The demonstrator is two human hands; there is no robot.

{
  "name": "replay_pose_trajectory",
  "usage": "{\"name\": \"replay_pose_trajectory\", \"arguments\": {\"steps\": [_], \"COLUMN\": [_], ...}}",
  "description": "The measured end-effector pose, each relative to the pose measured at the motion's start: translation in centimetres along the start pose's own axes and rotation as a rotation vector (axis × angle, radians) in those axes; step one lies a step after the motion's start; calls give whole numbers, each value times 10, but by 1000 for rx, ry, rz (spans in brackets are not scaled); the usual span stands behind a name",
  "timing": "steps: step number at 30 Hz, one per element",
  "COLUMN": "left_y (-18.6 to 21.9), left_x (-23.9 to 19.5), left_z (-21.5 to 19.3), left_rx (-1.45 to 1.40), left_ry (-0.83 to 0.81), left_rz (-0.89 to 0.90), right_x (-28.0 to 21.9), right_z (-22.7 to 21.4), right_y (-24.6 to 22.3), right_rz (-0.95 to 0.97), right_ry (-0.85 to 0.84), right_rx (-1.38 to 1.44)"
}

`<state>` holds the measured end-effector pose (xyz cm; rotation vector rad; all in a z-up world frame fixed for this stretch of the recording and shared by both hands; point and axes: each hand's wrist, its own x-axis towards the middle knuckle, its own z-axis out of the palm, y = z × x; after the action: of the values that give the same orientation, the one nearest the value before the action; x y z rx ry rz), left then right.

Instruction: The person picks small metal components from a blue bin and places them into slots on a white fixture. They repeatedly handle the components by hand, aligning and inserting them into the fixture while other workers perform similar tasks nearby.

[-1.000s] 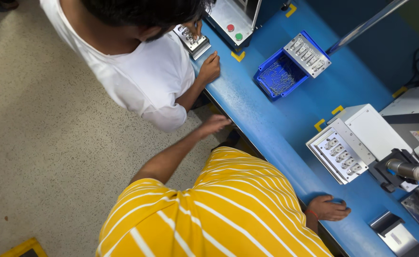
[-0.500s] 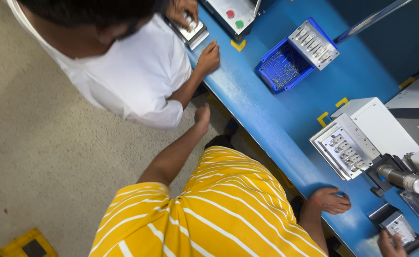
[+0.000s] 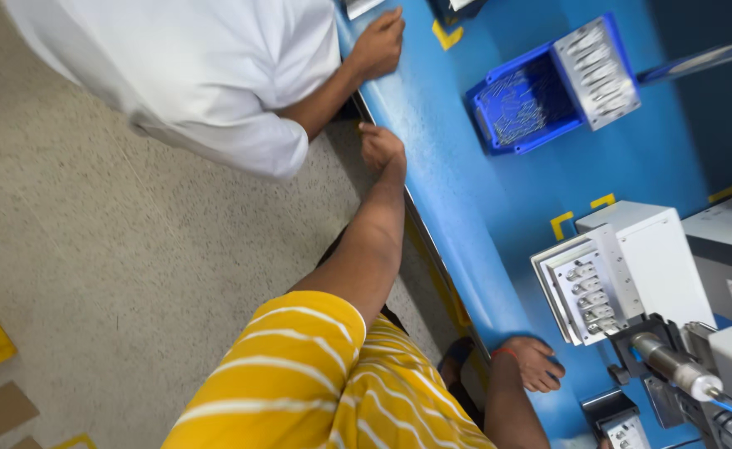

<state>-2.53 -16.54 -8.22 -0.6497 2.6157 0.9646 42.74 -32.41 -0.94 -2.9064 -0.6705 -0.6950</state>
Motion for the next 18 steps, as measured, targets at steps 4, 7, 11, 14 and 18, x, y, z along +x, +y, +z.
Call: {"name": "replay_pose_trajectory", "arguments": {"steps": [4, 7, 11, 14, 18], "left_y": [11, 17, 13, 6, -4], "left_x": [-12, -13, -11, -7, 0], "left_z": [-15, -26, -23, -13, -2], "left_rx": [-67, -63, -91, -136, -112], "left_ry": [-92, -126, -207, -179, -76], "left_rz": [-26, -1, -40, 49, 147], "right_x": [13, 13, 16, 18, 20], "right_z": [31, 52, 77, 87, 89], "right_y": [3, 12, 19, 24, 35], "right_rz": [-29, -13, 37, 39, 40], "right_ry": [33, -31, 37, -3, -102], "right_rx": [-77, -76, -159, -86, -9]}}
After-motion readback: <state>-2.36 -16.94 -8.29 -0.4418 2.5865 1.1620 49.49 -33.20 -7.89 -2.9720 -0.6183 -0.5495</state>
